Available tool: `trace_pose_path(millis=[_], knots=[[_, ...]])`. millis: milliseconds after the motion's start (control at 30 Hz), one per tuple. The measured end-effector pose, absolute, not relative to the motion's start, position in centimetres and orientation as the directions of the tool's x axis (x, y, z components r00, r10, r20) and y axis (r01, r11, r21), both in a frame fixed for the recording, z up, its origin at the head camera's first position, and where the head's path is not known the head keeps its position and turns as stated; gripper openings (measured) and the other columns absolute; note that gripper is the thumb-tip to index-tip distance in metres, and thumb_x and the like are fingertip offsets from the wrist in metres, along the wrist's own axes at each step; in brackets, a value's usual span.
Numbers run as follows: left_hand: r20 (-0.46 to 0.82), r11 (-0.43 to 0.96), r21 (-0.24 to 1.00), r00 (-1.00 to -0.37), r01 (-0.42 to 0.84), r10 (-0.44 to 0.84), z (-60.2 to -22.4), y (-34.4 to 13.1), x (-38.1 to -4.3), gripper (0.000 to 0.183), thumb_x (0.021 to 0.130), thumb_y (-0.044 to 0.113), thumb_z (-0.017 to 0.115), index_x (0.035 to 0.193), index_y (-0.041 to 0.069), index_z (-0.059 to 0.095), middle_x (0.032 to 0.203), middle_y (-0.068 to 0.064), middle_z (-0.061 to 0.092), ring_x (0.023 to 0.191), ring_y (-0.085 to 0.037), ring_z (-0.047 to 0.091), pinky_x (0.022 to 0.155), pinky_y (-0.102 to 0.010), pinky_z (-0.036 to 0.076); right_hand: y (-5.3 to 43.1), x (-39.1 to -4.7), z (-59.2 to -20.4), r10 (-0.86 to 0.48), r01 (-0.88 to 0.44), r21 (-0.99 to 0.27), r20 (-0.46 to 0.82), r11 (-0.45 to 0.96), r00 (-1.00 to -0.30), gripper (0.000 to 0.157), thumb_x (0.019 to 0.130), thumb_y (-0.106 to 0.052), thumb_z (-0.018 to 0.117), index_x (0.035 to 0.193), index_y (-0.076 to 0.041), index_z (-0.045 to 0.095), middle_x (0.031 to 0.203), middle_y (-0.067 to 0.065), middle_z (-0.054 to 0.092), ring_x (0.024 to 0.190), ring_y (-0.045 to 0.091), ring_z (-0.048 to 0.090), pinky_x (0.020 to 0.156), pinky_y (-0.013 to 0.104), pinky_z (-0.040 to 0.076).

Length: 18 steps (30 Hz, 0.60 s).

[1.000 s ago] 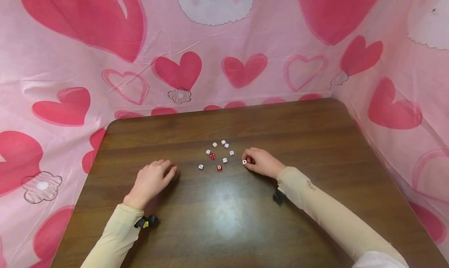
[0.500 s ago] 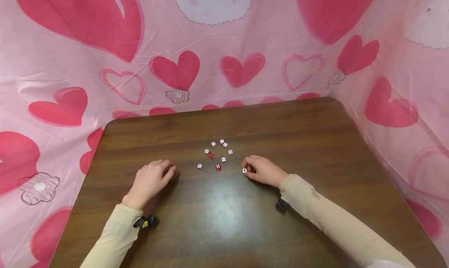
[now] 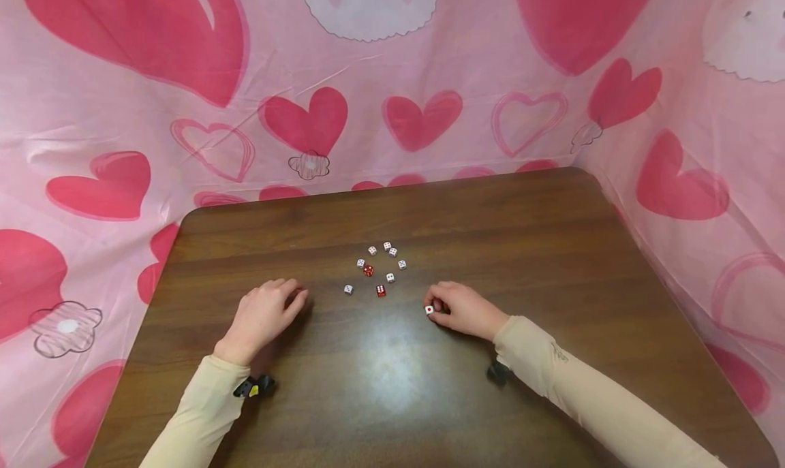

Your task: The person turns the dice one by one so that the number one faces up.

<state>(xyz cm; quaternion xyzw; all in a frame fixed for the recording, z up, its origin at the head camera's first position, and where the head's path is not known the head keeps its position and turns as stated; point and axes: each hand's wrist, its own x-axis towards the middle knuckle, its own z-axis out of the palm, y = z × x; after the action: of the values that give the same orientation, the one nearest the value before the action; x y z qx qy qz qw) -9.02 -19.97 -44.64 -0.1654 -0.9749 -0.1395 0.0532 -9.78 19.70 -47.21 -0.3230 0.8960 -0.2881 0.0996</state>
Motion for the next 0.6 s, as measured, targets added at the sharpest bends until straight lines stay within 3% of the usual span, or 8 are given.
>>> trace_pose_path(millis=[600], knots=[[0.128,0.905,0.223,-0.931,0.363,0.342,-44.73,-19.27,-8.78,0.018,0.098,0.026,0.072,0.103,0.008,0.075,0.092,-0.008,0.073,0.083,-0.030,0.069,0.073,-0.050,0.053,19.86,-8.90,-47.46,-0.658,-0.551,-0.587,0.042,0.593,-0.752,0.017,0.090,-0.008,0.079,0.098,-0.015,0.065,0.086,-0.009,0.054,0.083,0.006,0.050,0.075,0.027,0.047]])
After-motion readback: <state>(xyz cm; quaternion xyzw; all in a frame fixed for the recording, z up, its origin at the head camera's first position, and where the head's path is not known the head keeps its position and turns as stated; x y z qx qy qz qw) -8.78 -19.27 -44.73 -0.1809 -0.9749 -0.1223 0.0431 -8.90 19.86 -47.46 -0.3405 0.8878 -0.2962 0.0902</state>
